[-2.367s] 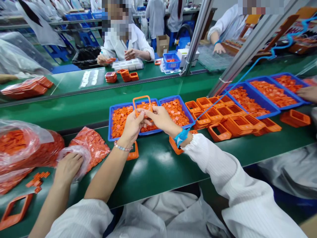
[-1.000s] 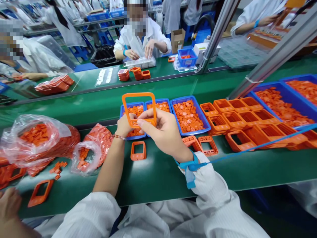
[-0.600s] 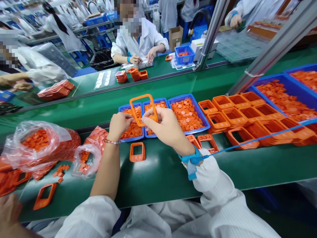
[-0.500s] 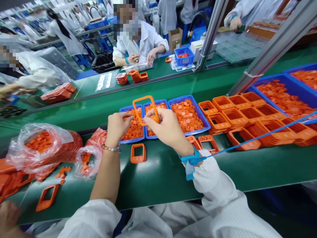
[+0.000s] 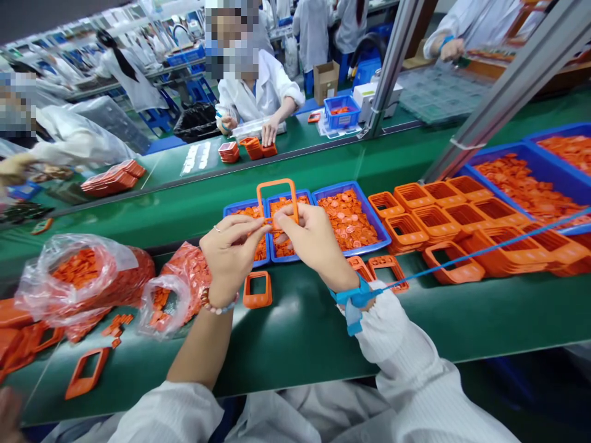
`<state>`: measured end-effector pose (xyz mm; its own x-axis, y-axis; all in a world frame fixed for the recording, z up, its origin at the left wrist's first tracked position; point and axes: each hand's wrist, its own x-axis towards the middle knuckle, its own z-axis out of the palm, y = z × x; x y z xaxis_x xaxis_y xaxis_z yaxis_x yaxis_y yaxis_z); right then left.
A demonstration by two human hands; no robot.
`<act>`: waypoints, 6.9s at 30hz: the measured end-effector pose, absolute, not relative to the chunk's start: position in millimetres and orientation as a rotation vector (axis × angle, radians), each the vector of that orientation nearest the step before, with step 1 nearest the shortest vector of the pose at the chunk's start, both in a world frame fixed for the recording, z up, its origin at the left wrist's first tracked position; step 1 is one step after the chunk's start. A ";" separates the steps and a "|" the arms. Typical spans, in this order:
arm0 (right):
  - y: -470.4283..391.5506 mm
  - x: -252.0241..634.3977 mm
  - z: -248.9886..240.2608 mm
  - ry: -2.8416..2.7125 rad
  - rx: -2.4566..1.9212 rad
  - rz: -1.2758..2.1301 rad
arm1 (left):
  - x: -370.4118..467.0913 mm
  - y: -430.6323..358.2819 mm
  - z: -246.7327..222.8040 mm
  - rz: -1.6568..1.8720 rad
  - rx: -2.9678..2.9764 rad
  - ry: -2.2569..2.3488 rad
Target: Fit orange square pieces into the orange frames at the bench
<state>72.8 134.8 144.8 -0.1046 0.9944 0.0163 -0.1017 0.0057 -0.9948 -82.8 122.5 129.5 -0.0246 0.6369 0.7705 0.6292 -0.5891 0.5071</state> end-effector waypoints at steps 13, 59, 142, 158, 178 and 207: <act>132.4 73.3 148.1 -1.137 -0.979 1.287 | -78.3 124.2 123.7 1.603 2.737 1.393; 122.1 75.6 148.9 -1.299 -0.881 1.374 | -65.7 104.5 128.9 1.787 1.789 1.376; 86.1 283.3 79.6 -2.762 -1.684 0.268 | -111.0 118.6 156.4 1.859 1.521 1.305; 110.5 163.4 150.5 -1.574 -1.003 1.764 | -52.9 106.0 120.9 1.042 2.064 0.884; 215.7 188.0 55.6 -2.595 -2.075 0.230 | -71.2 130.0 120.5 1.292 1.515 1.032; 137.9 140.7 124.5 -2.202 -1.106 0.364 | -48.2 128.1 102.7 1.075 1.459 1.109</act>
<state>140.7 137.9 124.5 -0.4419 0.7934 0.4186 0.6162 0.6076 -0.5011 -48.2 128.1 102.7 0.1933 0.9773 0.0865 0.1165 -0.1105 0.9870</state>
